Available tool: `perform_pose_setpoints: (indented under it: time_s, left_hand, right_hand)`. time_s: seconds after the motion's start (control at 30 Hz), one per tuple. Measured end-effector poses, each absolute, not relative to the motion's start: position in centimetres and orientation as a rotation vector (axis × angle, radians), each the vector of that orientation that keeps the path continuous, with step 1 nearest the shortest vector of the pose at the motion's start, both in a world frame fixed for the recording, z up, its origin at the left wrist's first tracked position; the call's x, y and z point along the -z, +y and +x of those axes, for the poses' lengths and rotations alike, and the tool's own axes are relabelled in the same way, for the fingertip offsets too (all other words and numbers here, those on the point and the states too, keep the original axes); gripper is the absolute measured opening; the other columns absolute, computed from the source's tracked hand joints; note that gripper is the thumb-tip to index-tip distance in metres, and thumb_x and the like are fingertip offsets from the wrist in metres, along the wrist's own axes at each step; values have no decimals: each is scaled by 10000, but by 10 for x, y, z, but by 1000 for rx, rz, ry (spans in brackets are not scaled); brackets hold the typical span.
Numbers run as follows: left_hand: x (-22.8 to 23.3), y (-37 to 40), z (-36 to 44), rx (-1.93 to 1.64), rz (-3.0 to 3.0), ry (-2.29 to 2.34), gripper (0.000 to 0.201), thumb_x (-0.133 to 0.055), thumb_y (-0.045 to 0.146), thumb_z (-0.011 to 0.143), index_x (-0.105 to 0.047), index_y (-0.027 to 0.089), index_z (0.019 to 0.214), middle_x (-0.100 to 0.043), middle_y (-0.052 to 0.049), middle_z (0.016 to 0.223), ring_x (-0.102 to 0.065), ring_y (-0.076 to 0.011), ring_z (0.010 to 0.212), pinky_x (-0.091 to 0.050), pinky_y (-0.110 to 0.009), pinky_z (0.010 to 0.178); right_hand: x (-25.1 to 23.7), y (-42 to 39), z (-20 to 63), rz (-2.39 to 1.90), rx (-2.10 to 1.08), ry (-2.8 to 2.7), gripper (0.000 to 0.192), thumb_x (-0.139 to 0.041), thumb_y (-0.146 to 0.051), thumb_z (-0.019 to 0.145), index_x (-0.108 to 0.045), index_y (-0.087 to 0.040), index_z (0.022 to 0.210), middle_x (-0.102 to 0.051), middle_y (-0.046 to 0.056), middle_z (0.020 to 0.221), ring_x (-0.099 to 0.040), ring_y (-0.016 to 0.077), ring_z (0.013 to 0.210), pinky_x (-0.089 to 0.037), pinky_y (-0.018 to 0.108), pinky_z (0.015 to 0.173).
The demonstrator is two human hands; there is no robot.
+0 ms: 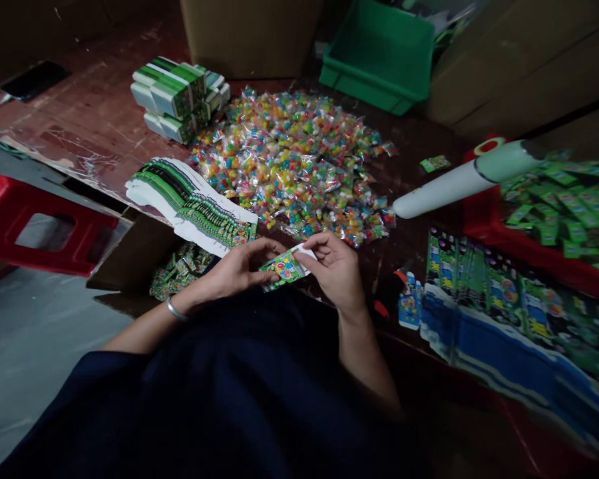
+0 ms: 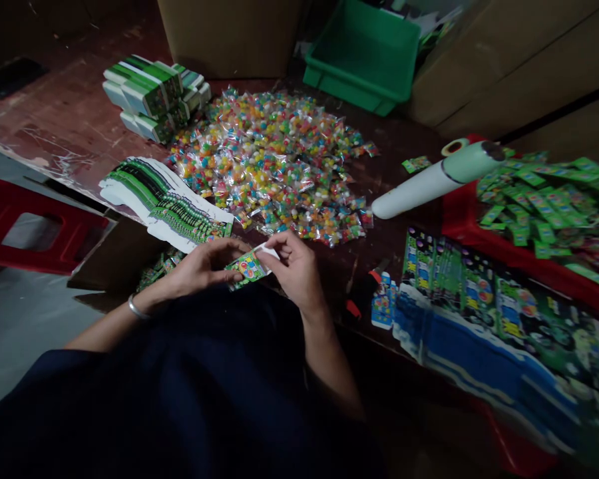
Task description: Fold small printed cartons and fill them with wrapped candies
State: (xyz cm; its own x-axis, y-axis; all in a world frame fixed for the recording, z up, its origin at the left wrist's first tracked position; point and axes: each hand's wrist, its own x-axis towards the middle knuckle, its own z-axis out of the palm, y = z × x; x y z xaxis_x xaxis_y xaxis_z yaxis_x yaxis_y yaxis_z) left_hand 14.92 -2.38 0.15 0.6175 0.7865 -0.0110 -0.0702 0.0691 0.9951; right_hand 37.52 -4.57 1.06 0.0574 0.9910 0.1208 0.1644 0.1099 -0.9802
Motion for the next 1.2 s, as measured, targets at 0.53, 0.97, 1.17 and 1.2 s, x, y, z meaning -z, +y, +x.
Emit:
perform_pose_setpoints:
  time_s: [0.53,0.97,1.17,1.2]
  left_hand:
    - [4,-34,164,-967,1149,677,385,-873,338,822,-627,186,1077,-634,-46,990,-606,-152,866,-540,-227,684]
    - [5,-38,166,-971,1061,764,548,-931,299,748,-516,232,1100,-618,-3,994,-587,-81,705,-527,-188,616]
    - [11,-39,158,-1032,1357,833,422,-817,320,871,-565,224,1196,-607,-69,1136,-620,-200,1041,-618,-298,824]
    - [11,-39,157,-1014,1405,825,433,-804,313,884,-569,227,1237,-617,-81,1168,-622,-216,1079,-620,-320,849]
  right_hand:
    - [21,-74,340,-1267,-664,-1413,279,-706,-310,938,-644,-247,1202,-776,39,933,-758,182,762,-636,289,674]
    - [4,-58,333,-1108,-803,-1309,192,-734,-383,921,-631,-248,1010,-734,38,965,-725,194,929,-614,347,851]
    - [-11,-47,343,-1266,-1077,-1256,208,-824,-378,813,-694,-231,882,-739,16,887,-700,173,821,-600,311,753]
    - [-11,-45,345,-1268,-1108,-1259,207,-835,-371,795,-709,-227,873,-745,14,872,-699,172,809,-598,311,749]
